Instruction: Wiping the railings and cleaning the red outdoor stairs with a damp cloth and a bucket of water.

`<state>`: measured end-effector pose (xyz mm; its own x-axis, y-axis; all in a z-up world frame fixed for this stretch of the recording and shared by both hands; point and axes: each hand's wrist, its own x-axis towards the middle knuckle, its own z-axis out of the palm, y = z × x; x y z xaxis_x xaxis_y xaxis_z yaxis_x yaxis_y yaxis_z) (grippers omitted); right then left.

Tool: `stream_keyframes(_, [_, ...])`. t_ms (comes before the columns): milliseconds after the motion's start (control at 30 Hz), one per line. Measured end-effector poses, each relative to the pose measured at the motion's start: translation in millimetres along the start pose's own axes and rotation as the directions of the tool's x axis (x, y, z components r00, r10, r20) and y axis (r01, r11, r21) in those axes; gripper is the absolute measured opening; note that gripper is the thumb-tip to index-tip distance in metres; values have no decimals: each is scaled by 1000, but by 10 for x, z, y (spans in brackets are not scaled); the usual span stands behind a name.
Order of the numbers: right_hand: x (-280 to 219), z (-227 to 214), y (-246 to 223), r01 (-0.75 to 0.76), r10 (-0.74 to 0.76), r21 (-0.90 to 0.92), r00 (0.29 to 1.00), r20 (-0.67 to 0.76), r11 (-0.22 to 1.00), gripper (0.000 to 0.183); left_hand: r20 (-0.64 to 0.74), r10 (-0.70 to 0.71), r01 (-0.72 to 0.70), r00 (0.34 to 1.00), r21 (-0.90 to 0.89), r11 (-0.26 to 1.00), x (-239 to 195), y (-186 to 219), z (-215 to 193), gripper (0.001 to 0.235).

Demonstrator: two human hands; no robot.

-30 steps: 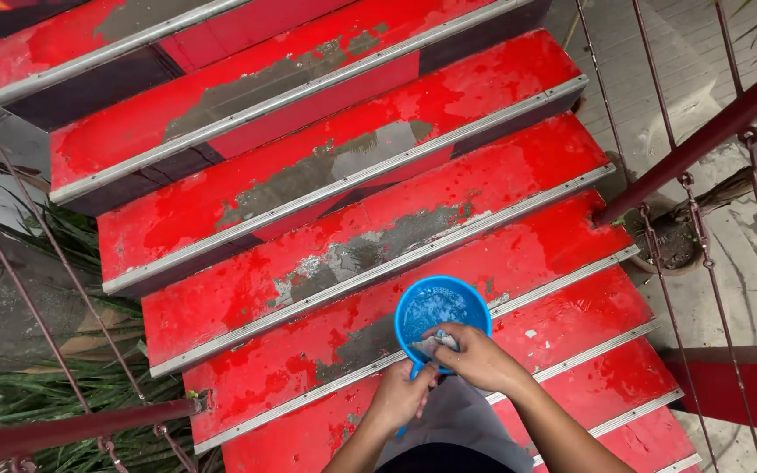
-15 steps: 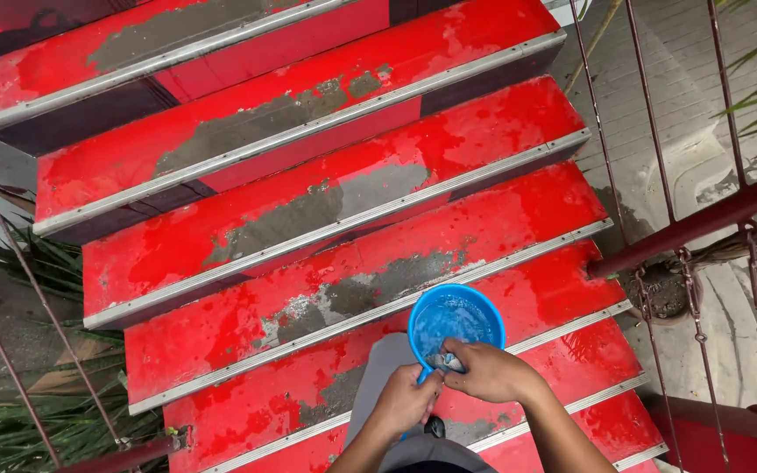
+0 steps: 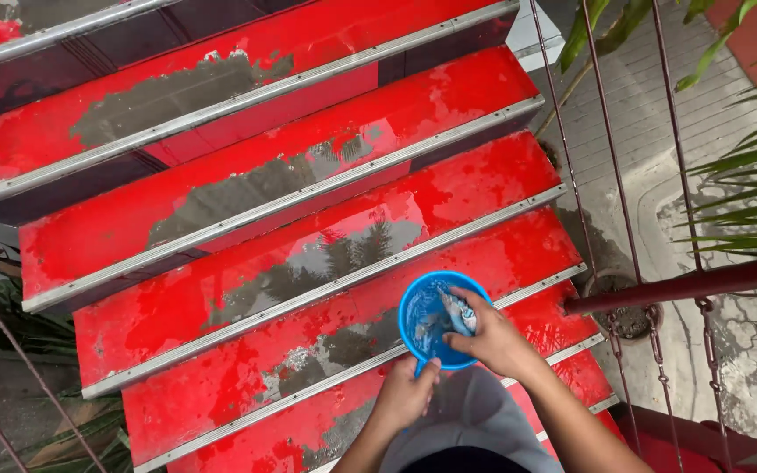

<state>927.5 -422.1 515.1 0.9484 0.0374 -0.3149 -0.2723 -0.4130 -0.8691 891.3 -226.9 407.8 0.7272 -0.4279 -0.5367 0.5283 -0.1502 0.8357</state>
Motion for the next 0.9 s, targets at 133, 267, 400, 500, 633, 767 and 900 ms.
stream_keyframes(133, [266,-143,-107,-152,152,8,988,2,988,59,-19,48,-50,999,-75,996,144,289,-28,31])
stream_keyframes(267, [574,-220,139,198,-206,-124,977,-56,972,49,-51,-4,3,999,-15,1000,269,535,-4,36])
stream_keyframes(400, [832,-370,-15,-32,32,75,999,4,997,44,-81,-21,17,997,-44,999,580,735,61,34])
stream_keyframes(500, [1092,-553,-9,23,-25,107,1000,14,994,41,-109,-8,7,994,-5,1000,874,851,68,35])
stream_keyframes(633, [1370,-879,146,80,-80,113,997,-2,990,40,-140,-59,59,988,-5,998,1182,1385,154,32])
stream_keyframes(767, [1404,-1368,-375,85,-76,246,996,-49,965,40,-116,-116,114,987,-18,993,1258,1898,318,34])
stream_keyframes(900, [1468,-1870,-935,-254,246,285,967,64,924,45,-86,-50,44,995,-73,996,1260,2428,447,35])
